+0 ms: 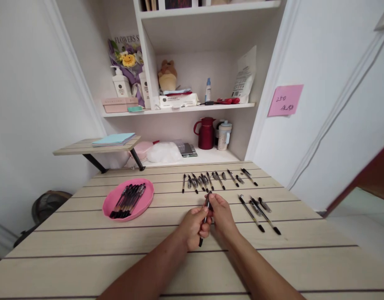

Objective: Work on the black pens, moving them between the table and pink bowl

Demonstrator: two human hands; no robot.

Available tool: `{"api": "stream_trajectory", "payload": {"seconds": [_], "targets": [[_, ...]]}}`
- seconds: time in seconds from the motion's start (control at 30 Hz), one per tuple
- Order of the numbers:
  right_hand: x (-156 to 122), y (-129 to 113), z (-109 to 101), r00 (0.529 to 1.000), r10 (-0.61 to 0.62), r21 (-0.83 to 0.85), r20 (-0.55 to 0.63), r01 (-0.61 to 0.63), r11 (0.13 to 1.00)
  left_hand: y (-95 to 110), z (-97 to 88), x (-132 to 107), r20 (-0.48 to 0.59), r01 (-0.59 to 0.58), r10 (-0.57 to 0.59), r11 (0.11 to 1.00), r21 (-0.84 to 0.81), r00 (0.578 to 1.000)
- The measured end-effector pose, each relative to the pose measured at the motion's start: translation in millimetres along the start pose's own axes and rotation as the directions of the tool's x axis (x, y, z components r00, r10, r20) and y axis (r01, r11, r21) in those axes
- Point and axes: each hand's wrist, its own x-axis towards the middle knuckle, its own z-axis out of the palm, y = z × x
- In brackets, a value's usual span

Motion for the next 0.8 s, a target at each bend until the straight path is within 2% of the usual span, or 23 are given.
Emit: {"api": "stream_trajectory", "payload": {"seconds": [0.1, 0.17, 0.27, 0.33, 0.43, 0.53, 0.6, 0.67, 0.8], "targets": [[-1.8, -3.1, -0.4, 0.999, -0.021, 0.077, 0.047, 0.018, 0.997, 9.1, -3.9, -6.1, 0.099, 0.090, -0.084, 0.994, -0.065, 0.992], [-4.1, -7.2, -0.4, 0.992, -0.036, 0.127, 0.121, 0.020, 0.992, 14.7, -6.6, -10.2, 0.155, 0.124, -0.110, 0.989, -0.085, 0.982], [-7.8, -13.2, 0.3, 0.974, -0.043, 0.186, 0.222, 0.002, 0.983, 15.7, -8.4, -13.0, 0.180, 0.103, -0.087, 0.991, -0.082, 0.980], [-8.6, -14.4, 0.3, 0.970, -0.015, 0.175, 0.244, -0.029, 0.984, 10.2, -8.1, -11.5, 0.118, 0.027, -0.021, 0.998, -0.051, 0.993], [-5.8, -10.9, -1.8, 0.971, 0.030, 0.051, 0.239, -0.043, 0.998, -2.2, -7.0, -5.8, -0.045, -0.119, 0.121, 0.992, 0.049, 0.992], [-1.5, -6.9, -5.7, 0.978, 0.004, -0.063, 0.210, 0.009, 0.998, -8.7, -7.0, -1.7, -0.126, -0.154, 0.167, 0.982, 0.107, 0.978], [-0.2, -7.2, -7.7, 0.978, 0.007, -0.045, 0.208, 0.003, 0.999, -6.4, -7.8, -2.0, -0.081, -0.102, 0.107, 0.993, 0.057, 0.991], [-0.6, -9.6, -8.5, 0.971, 0.036, 0.044, 0.235, -0.048, 0.998, -0.2, -8.9, -4.6, 0.021, -0.017, 0.018, 0.999, -0.034, 1.000], [-4.9, -16.6, -7.8, 0.948, 0.052, 0.240, 0.315, -0.133, 0.962, 11.9, -10.7, -12.8, 0.216, 0.129, -0.090, 0.977, -0.170, 0.972]]}}
